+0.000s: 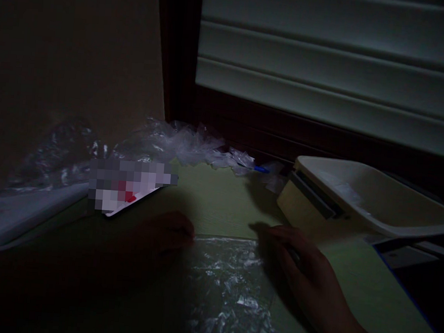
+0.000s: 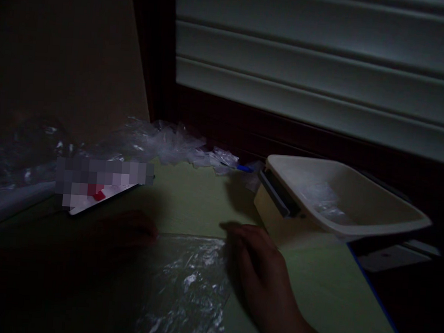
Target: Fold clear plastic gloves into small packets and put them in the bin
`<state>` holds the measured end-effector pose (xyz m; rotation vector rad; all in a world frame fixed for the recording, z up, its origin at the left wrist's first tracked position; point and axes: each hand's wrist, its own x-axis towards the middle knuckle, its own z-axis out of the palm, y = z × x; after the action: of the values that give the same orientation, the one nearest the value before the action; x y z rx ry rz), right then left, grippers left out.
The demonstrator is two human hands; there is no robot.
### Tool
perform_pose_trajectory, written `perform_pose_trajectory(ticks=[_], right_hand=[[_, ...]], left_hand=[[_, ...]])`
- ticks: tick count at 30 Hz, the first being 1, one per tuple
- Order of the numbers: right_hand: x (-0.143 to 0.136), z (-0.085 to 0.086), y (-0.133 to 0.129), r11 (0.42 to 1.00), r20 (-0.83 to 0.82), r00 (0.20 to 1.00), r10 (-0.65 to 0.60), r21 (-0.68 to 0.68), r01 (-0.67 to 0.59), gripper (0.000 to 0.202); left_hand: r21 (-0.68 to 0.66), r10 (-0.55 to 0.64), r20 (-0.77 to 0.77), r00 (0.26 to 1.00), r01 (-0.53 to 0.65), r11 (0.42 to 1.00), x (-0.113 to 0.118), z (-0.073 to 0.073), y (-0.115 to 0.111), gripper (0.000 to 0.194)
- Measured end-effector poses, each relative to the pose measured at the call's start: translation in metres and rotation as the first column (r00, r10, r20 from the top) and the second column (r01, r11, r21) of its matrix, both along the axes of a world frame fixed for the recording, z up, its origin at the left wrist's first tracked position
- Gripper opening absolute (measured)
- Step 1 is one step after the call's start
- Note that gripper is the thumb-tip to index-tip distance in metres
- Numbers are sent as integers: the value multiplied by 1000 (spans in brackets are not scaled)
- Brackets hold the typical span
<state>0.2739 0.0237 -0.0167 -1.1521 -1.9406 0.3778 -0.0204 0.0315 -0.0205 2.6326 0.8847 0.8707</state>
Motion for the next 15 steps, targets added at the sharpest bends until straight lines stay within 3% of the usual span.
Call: perform_pose_trajectory(ticks=[3,6,10,13,15], right_hand=[[-2,5,-11,990,121,990,78,110,-91,27],[-3,11,-19,951,295,925,239,120,-284,44],[-5,20,-21,867,498,748,440,-19,-497,65],[-7,24,-18,834,579,630,518,-180,-521,66],[-8,26,-17,826,589,600,541,-238,-511,66]], left_hand=[[13,-29,0,1000,29,1000,0,0,0,22],[19,-31,-17,999,31,999,0,0,-1,22],[38,-58,-22,998,59,998,2,2,0,23],[70,-68,-11,998,69,995,3,6,-1,23],[83,-52,-45,998,56,995,3,11,-3,23]])
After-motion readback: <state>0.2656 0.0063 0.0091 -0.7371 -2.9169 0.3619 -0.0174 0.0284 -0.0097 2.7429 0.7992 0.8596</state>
